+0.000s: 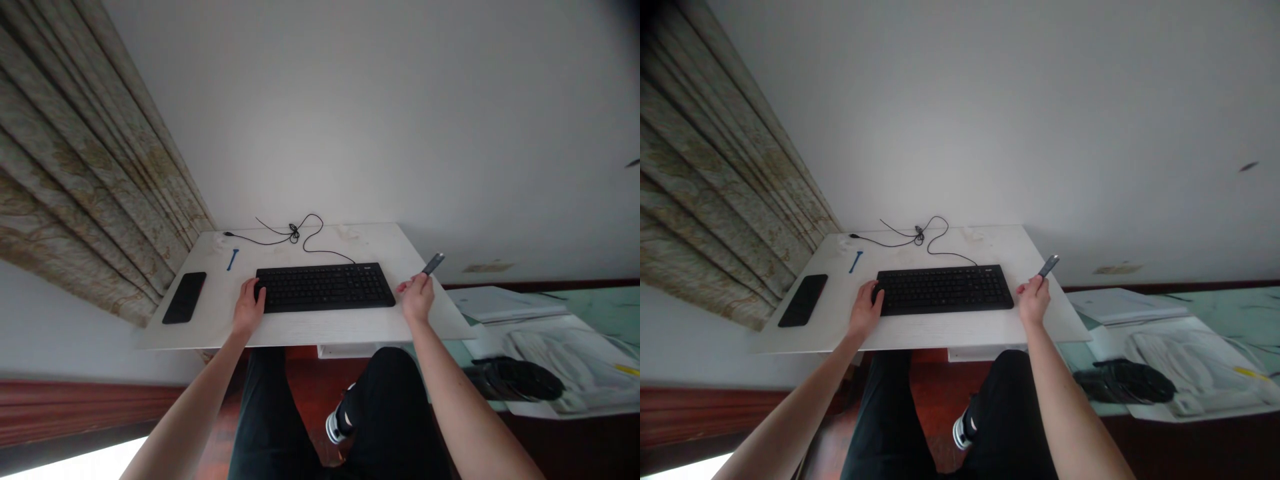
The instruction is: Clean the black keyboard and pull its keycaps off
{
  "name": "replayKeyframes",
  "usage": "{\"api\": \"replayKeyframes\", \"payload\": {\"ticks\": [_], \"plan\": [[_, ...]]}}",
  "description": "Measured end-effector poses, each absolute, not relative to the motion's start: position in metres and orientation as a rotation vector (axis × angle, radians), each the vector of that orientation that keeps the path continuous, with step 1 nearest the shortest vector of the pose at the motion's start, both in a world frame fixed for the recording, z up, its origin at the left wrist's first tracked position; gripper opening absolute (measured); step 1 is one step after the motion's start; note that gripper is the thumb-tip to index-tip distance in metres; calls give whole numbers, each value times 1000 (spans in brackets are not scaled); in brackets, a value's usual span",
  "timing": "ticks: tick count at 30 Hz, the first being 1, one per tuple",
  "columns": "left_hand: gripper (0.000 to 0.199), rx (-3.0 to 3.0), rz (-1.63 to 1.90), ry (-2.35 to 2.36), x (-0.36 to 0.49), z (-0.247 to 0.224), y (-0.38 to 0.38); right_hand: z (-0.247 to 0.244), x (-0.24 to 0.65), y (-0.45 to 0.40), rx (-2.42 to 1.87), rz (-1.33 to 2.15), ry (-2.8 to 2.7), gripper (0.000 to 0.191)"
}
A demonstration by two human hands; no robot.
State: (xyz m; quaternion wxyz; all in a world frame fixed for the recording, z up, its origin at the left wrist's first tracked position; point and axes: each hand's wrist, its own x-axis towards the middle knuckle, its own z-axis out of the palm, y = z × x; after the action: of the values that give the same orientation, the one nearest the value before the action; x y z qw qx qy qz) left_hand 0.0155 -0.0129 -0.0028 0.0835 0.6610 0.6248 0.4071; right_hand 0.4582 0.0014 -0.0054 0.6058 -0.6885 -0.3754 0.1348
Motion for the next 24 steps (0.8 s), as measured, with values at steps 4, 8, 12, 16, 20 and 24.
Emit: {"api": "replayKeyframes", "payload": {"ticks": [4, 8, 12, 16, 20, 24], "plan": [[37, 2008, 1223, 1839, 16, 0, -16, -8, 461, 4, -1604, 270, -818, 52], [39, 2068, 1195, 1809, 17, 2, -19, -8, 465, 7, -1644, 54, -870, 54], [40, 2088, 1191, 1806, 18, 4, -20, -6, 466, 6, -1668, -3, -901, 52], [39, 2117, 1179, 1796, 20, 6, -21, -6, 461, 5, -1644, 128, -873, 52], [38, 2141, 1164, 1801, 21, 7, -23, -6, 456, 5, -1457, 331, -874, 60], [37, 2155, 1148, 1815, 22, 9, -25, -8, 454, 6, -1467, 448, -944, 61]]}}
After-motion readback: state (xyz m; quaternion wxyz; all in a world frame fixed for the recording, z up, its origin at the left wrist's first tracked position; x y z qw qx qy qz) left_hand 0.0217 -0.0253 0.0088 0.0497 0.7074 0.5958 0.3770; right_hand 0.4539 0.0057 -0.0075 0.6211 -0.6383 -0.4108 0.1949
